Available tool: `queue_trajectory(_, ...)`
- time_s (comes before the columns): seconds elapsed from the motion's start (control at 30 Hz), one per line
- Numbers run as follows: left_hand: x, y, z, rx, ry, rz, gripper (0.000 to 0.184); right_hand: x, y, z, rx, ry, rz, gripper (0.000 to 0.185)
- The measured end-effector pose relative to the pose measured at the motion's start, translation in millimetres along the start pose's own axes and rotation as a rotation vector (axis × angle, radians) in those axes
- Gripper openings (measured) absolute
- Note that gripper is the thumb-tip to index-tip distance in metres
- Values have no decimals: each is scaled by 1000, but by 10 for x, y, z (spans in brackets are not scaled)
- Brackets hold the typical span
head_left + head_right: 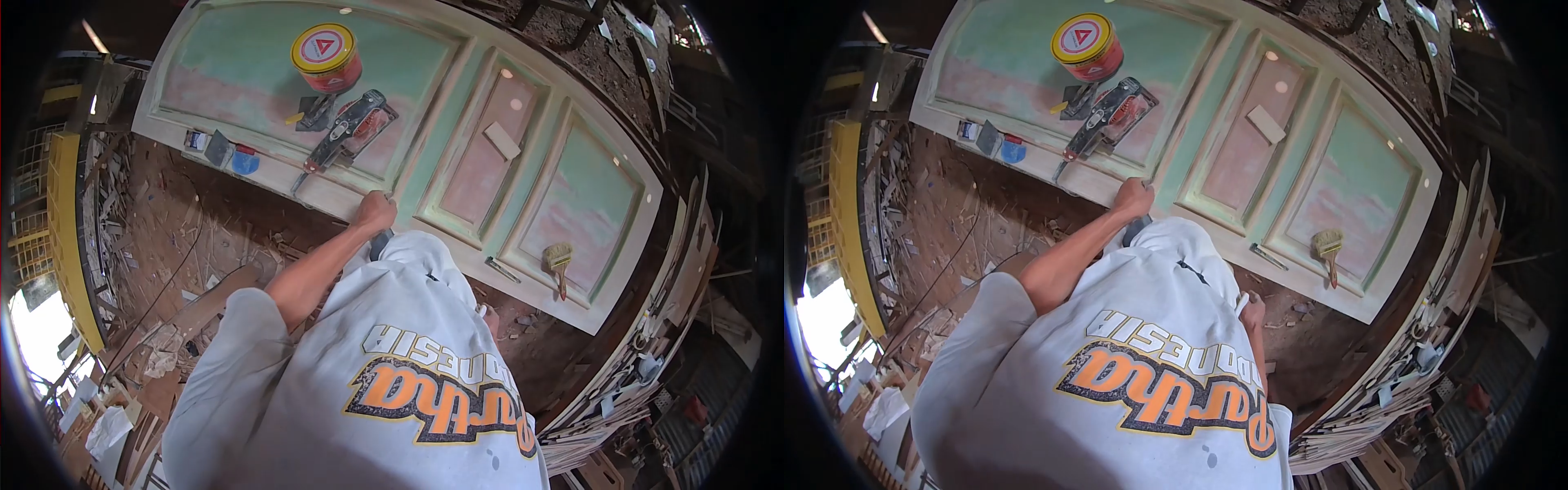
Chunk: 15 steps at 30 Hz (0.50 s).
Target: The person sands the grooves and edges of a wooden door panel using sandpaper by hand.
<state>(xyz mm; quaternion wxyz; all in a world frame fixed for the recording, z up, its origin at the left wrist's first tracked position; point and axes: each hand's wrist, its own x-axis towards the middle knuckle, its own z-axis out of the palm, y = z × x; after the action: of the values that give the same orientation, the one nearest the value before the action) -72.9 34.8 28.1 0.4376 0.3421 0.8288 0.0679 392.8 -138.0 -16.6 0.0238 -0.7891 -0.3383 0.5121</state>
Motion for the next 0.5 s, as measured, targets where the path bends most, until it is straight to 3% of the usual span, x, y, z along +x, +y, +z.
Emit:
queue_trajectory(0.2, -11, 230, -114, 134, -39, -9, 37, 25, 91, -25, -61, -31, -11, 60)
queue_trajectory(0.33, 182, -70, -37, 131, -13, 36, 38, 159, 79, -90, -221, 39, -125, 56)
queue_trajectory(0.4, 56, -17, -223, 131, -44, 51, 38, 147, -326, -291, -475, -76, -255, 52)
queue_trajectory(0.5, -143, -19, -414, 22, 4, 124, 34, -258, -1641, -401, -522, -112, -317, 46)
